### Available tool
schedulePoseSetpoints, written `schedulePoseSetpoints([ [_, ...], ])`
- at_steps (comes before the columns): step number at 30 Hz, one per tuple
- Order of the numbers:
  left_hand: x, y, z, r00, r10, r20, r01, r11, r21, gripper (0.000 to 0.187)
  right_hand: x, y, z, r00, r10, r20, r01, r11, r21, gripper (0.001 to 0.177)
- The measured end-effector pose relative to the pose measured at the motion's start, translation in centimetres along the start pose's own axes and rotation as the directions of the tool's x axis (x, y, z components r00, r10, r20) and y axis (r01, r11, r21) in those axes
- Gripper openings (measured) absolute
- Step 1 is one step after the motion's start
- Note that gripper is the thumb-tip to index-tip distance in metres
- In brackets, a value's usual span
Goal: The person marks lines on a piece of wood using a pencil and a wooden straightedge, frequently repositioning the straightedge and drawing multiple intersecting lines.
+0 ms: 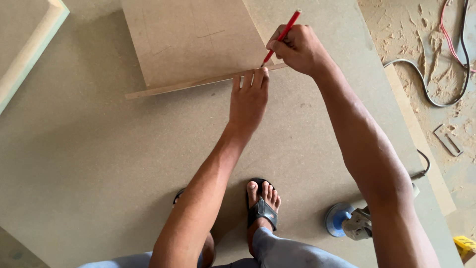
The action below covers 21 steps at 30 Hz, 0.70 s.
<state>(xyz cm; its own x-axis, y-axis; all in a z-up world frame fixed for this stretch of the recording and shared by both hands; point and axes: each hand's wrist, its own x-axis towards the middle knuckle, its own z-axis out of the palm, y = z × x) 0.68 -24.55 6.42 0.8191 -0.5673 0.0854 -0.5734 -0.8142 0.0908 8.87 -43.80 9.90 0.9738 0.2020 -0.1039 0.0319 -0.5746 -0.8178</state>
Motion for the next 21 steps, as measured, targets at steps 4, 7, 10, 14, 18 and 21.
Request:
schedulePoseSetpoints([
  [4, 0.2, 0.1, 0.3, 0.998, -0.024, -0.052, 0.026, 0.999, 0.033, 0.052, 1.3, -0.5, 0.6, 0.987, 0.143, 0.069, -0.129, 0.977, -0.172, 0.017],
  [7, 0.1, 0.4, 0.6, 0.999, -0.03, -0.03, 0.031, 0.999, 0.042, 0.055, 2.1, -0.2, 0.3, 0.994, -0.007, 0.105, 0.031, 0.972, -0.234, 0.015],
  [10, 0.3, 0.3, 0.8, 1.0, -0.021, -0.021, 0.022, 0.999, 0.028, 0.053, 2.6, -0.2, -0.3, 0.982, 0.117, 0.146, -0.054, 0.925, -0.376, 0.015],
  [14, 0.2, 0.2, 0.6, 0.999, -0.034, 0.02, 0.033, 0.999, 0.035, 0.056, 2.8, -0.2, 0.7, 0.986, 0.023, 0.166, 0.02, 0.966, -0.256, 0.015],
  [18, 0.3, 0.2, 0.6, 0.999, -0.037, 0.025, 0.036, 0.998, 0.047, 0.059, 2.4, 0.3, -0.1, 0.965, 0.191, 0.182, -0.118, 0.93, -0.349, 0.019],
  [21, 0.1, 0.1, 0.7, 0.999, -0.038, -0.013, 0.038, 0.998, 0.043, 0.059, 1.5, -0.3, -1.2, 0.973, 0.186, 0.133, -0.133, 0.934, -0.331, 0.017],
])
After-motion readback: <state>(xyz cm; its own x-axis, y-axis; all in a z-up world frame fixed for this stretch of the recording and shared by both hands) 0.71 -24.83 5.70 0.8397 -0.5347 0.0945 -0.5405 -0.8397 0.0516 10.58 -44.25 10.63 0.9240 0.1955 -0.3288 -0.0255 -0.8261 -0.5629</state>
